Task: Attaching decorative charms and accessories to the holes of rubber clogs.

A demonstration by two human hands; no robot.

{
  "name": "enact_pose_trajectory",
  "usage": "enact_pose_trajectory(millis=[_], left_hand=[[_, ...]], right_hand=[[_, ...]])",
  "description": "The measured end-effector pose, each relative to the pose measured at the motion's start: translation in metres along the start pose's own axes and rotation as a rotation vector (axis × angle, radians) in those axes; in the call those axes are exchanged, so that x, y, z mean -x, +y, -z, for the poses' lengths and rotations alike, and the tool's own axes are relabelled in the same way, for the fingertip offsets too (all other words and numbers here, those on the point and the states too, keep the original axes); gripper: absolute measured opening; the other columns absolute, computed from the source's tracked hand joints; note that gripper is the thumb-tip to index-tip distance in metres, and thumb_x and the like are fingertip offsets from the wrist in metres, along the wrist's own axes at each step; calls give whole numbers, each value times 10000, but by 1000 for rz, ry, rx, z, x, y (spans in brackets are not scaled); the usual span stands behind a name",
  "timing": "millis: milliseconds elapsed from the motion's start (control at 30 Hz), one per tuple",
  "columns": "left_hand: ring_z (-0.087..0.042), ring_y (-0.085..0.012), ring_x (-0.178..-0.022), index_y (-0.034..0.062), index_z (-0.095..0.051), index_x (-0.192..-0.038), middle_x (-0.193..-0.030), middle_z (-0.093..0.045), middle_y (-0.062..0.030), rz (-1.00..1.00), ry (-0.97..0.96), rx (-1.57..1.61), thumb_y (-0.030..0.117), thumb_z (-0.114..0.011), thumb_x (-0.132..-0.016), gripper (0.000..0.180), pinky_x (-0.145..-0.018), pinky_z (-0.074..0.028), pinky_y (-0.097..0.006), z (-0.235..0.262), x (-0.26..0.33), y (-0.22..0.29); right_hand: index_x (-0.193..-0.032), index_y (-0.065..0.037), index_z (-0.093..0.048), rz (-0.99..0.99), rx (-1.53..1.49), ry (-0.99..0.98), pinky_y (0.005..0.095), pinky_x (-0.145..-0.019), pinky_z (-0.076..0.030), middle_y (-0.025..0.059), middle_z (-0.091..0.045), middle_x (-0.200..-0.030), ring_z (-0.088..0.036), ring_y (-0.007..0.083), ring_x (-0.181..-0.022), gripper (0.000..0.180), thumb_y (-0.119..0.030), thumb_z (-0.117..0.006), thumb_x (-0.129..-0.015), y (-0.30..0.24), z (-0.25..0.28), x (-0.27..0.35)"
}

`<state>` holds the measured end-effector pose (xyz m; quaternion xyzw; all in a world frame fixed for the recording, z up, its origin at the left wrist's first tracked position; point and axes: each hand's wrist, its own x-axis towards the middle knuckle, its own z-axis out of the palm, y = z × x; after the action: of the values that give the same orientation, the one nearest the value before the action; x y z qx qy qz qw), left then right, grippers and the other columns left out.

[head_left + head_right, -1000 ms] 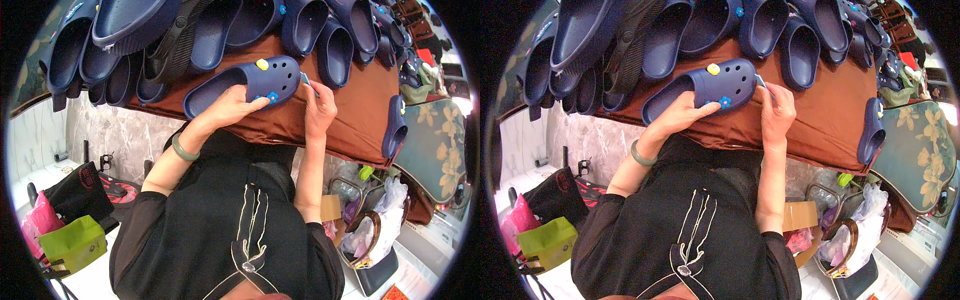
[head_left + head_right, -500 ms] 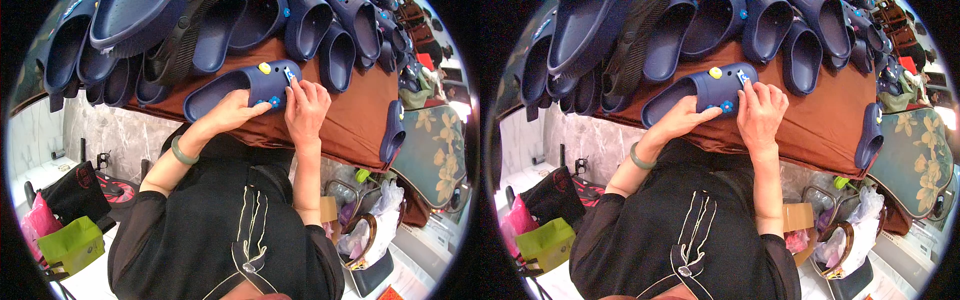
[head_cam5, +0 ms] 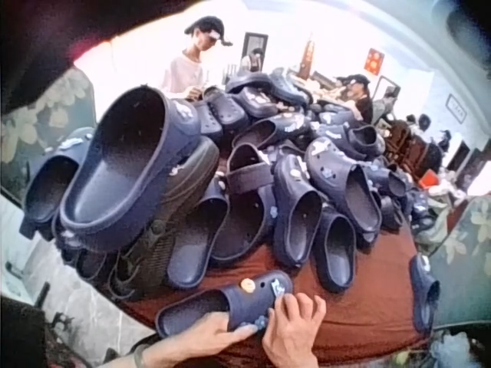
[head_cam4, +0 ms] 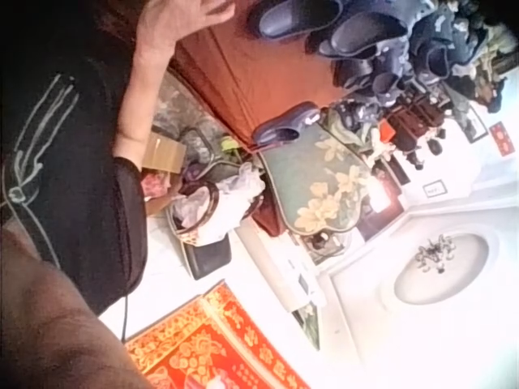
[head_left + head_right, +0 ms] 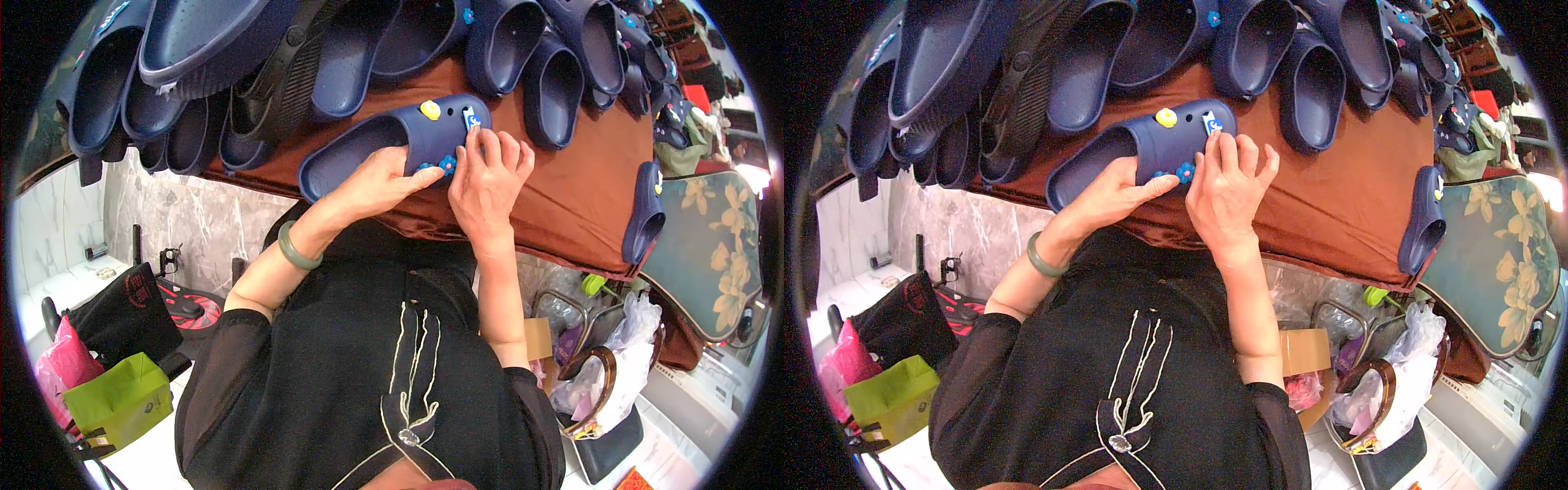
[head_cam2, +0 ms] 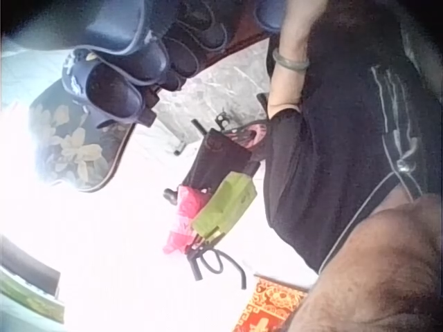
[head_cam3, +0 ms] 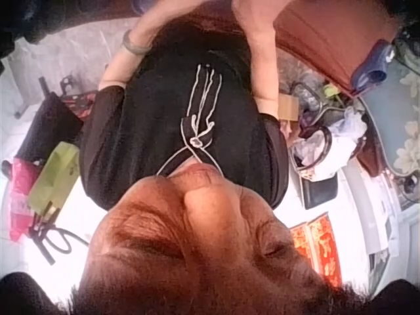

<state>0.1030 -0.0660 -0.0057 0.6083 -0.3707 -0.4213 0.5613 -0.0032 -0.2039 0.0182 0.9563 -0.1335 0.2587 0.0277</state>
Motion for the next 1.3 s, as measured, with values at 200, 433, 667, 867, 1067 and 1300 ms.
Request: enact_pose_trajectory(millis=[200, 433, 667, 867, 1067, 1300], left_hand=[[-567, -115, -945, -9, -589, -1139, -1017, -660, -92, -70, 144, 39, 255, -597, -907, 351, -867, -454, -315, -11, 0, -3], [-583, -144, -929, -6, -590, -1132, -989, -657, -92, -123, 213, 22, 283, -604, -894, 375, -858, -455, -321, -13, 0, -4], [-528, -162, -1096, -37, -529, -1225, -1168, -596, -86, 36, 87, -132, 242, -631, -887, 450, -980, -388, -307, -6, 8, -7], [-531, -146, -1052, -62, -538, -1196, -1138, -598, -74, -88, -25, -100, 268, -632, -888, 460, -930, -417, -305, -1, 12, 6], [-450, -176, -543, -53, -608, -857, -595, -505, -133, -97, 9, -272, 364, -630, -865, 417, -517, -388, -371, 1, 7, -11], [-523, -114, -971, -34, -581, -1151, -1027, -615, -32, 90, -91, -184, 267, -615, -900, 394, -886, -426, -290, 1, -1, -1]], right_hand=[[-1016, -14, -631, -15, -117, 11, 499, -970, -275, 79, -560, -994, -463, 276, -1052, 247, -145, -601, -809, 8, -10, -10], [-928, -104, -726, -221, -541, 49, 357, -785, -429, 69, -631, -837, -574, 232, -819, 140, -140, -682, -800, 38, -12, -4], [-853, -40, -704, -494, -934, -97, 312, -806, -460, 85, -646, -883, -595, 191, -868, 189, -129, -778, -704, 57, -15, -13], [-1264, 71, -433, -684, -1368, -468, 324, -978, -418, 137, -593, -1167, -558, 199, -1095, 619, -15, -725, -726, 69, 1, -28], [-1247, 86, -484, -593, -1163, -683, 299, -946, -432, 138, -617, -1139, -584, 187, -1041, 593, -8, -718, -710, 74, 0, -59], [-1276, 103, -464, -494, -1152, -937, 298, -955, -431, 115, -625, -1139, -590, 155, -1018, 600, -55, -703, -748, 92, -8, -64]])
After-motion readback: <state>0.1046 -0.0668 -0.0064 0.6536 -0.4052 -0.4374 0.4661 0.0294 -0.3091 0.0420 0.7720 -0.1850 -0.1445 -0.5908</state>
